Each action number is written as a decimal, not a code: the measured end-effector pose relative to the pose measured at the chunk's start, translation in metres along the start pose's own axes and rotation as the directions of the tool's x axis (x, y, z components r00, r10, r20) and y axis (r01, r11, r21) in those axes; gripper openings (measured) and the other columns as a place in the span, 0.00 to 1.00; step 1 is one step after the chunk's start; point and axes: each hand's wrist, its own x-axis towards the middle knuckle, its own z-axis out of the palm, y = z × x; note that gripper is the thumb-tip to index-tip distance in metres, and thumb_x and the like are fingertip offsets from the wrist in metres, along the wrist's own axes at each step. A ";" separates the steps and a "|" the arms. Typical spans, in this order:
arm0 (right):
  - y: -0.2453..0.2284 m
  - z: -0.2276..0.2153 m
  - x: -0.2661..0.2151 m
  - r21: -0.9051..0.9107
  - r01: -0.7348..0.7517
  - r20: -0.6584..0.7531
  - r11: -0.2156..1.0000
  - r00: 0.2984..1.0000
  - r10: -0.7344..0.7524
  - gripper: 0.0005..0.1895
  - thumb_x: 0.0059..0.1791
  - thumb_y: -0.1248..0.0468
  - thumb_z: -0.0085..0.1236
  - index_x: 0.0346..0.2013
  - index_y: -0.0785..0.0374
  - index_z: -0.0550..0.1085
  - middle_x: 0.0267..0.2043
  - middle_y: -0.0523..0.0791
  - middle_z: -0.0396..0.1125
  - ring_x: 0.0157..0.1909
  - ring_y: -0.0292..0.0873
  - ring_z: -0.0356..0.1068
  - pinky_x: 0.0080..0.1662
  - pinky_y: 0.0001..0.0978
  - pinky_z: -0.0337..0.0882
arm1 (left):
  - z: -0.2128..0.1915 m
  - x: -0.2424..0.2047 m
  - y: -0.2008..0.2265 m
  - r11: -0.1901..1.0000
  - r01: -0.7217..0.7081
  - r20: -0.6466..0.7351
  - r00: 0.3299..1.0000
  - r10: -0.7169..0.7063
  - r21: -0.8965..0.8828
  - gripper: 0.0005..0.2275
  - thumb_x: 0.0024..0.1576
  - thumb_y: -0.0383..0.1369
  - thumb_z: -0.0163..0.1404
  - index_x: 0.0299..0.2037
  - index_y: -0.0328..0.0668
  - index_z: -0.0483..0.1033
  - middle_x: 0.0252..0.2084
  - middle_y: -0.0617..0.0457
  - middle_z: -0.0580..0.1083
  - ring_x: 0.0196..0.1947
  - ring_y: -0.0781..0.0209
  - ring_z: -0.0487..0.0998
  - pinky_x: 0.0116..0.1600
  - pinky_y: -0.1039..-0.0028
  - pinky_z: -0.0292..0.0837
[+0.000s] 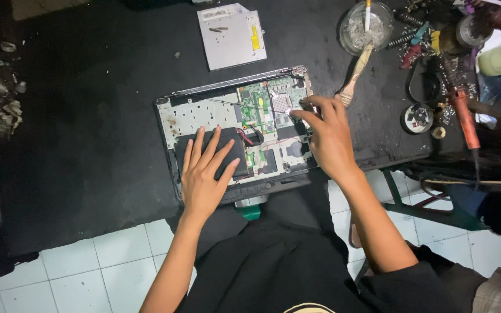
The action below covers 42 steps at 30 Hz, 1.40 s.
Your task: The person places a battery into a laptop chassis and connects its cable to the motherboard. They then place the back cover onto the chassis and use a screwdriver to fasten screws into the back cover.
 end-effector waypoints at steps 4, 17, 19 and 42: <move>0.000 -0.001 0.002 0.117 -0.049 0.042 0.992 0.998 0.044 0.32 0.43 0.89 0.46 0.51 0.56 0.80 0.58 0.51 0.66 0.63 0.60 0.60 0.71 0.62 0.48 | 0.000 0.000 0.000 1.000 0.004 0.002 1.000 -0.004 -0.008 0.16 0.63 0.43 0.53 0.60 0.55 0.78 0.73 0.55 0.63 0.77 0.52 0.51 0.78 0.57 0.40; 0.084 -0.018 0.004 -0.137 -0.350 -0.271 0.927 0.913 0.305 0.14 0.59 0.56 0.68 0.41 0.62 0.74 0.35 0.48 0.66 0.40 0.56 0.69 0.46 0.53 0.62 | -0.003 0.001 0.001 0.999 -0.001 0.001 1.000 0.001 -0.032 0.15 0.63 0.42 0.53 0.59 0.55 0.78 0.72 0.55 0.64 0.77 0.51 0.51 0.78 0.56 0.40; 0.088 -0.018 0.006 -0.213 -0.366 -0.216 0.906 0.922 0.322 0.20 0.59 0.50 0.71 0.35 0.61 0.74 0.33 0.48 0.65 0.38 0.58 0.68 0.44 0.52 0.61 | -0.004 0.001 0.001 0.999 0.010 0.009 1.000 -0.010 -0.034 0.15 0.64 0.42 0.52 0.59 0.55 0.79 0.73 0.55 0.64 0.77 0.51 0.51 0.78 0.55 0.40; 0.048 0.014 0.062 0.222 -0.066 -0.332 0.973 0.933 0.139 0.15 0.56 0.73 0.63 0.53 0.70 0.68 0.41 0.58 0.73 0.42 0.61 0.77 0.41 0.50 0.75 | -0.003 0.001 0.000 0.999 0.022 0.008 1.000 -0.022 -0.043 0.14 0.64 0.42 0.51 0.58 0.56 0.79 0.72 0.56 0.64 0.77 0.51 0.52 0.78 0.54 0.42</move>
